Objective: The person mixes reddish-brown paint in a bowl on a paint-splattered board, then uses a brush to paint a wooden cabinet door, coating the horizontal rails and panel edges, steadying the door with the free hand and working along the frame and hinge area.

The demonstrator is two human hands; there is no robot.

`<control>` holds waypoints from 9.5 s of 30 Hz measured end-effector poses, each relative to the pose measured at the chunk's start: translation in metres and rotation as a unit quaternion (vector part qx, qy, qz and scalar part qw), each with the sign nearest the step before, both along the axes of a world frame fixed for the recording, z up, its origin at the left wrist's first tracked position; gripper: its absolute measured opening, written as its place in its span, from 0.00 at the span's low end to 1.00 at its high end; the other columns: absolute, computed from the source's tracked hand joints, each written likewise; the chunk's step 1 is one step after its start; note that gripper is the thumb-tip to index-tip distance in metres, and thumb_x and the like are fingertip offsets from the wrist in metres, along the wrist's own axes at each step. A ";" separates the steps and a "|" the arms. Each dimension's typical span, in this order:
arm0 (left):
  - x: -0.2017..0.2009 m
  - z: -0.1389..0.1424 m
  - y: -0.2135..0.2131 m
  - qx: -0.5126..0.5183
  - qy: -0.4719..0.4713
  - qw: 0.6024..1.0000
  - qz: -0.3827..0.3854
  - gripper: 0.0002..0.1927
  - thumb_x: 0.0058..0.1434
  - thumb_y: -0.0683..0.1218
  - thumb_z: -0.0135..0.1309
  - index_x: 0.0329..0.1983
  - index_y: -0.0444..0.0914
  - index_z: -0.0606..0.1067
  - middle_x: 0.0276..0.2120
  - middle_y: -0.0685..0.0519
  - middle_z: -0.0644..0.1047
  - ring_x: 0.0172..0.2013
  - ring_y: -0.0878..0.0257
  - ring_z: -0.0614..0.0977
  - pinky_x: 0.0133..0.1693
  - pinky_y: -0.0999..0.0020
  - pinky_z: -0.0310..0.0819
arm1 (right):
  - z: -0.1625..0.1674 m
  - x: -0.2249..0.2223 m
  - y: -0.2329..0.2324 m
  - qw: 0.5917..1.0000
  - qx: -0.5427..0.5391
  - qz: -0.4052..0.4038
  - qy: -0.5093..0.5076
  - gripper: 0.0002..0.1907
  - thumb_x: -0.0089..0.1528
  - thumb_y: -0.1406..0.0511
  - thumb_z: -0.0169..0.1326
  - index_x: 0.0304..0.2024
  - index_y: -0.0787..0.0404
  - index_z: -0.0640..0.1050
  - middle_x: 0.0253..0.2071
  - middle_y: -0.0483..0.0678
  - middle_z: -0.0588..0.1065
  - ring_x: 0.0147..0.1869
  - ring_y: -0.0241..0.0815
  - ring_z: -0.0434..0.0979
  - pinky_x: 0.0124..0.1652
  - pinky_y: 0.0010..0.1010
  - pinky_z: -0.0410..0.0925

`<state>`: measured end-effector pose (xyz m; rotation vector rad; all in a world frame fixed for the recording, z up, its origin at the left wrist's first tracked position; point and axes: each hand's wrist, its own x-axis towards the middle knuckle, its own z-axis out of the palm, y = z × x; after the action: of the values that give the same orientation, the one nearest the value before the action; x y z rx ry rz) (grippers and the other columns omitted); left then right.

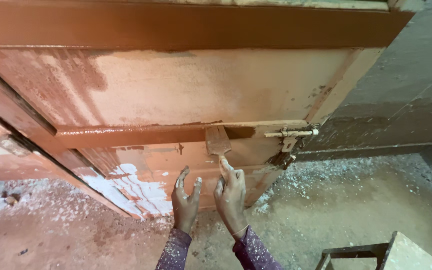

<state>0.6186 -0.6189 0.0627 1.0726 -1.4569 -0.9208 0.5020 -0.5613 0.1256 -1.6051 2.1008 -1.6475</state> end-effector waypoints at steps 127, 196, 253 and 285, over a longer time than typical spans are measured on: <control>0.109 0.000 -0.074 0.001 0.042 0.997 -0.059 0.27 0.61 0.43 0.60 0.62 0.30 0.70 0.62 0.41 0.74 0.65 0.53 0.73 0.64 0.60 0.65 | -0.087 0.099 -0.044 0.986 0.058 -0.116 -0.100 0.20 0.62 0.72 0.52 0.57 0.65 0.76 0.47 0.57 0.75 0.51 0.52 0.76 0.51 0.38 0.69; -0.090 -0.019 -0.071 0.044 0.173 0.980 -0.089 0.16 0.67 0.42 0.54 0.57 0.30 0.72 0.59 0.46 0.76 0.60 0.62 0.75 0.62 0.67 0.66 | -0.067 -0.033 -0.023 0.942 -0.082 0.006 -0.326 0.26 0.72 0.70 0.42 0.73 0.58 0.61 0.43 0.45 0.70 0.30 0.28 0.63 0.28 0.20 0.62; 0.013 -0.012 -0.061 -0.027 0.130 0.978 0.163 0.23 0.70 0.41 0.50 0.66 0.29 0.65 0.69 0.40 0.66 0.69 0.53 0.67 0.68 0.59 0.58 | -0.056 0.024 -0.047 0.861 0.002 0.102 -0.498 0.26 0.69 0.68 0.41 0.70 0.50 0.59 0.25 0.39 0.63 0.20 0.27 0.58 0.20 0.21 0.59; 0.250 -0.028 -0.138 -0.003 0.235 0.942 0.240 0.16 0.72 0.41 0.46 0.61 0.30 0.67 0.60 0.45 0.75 0.58 0.61 0.77 0.54 0.67 0.72 | -0.043 0.275 -0.172 0.783 0.153 0.296 -0.524 0.24 0.69 0.68 0.46 0.68 0.51 0.68 0.23 0.38 0.60 0.17 0.27 0.54 0.16 0.22 0.53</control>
<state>0.8681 -0.7569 0.0351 1.0485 -0.7555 -0.7463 0.7771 -0.7331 0.0826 -0.7517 1.0418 -1.3395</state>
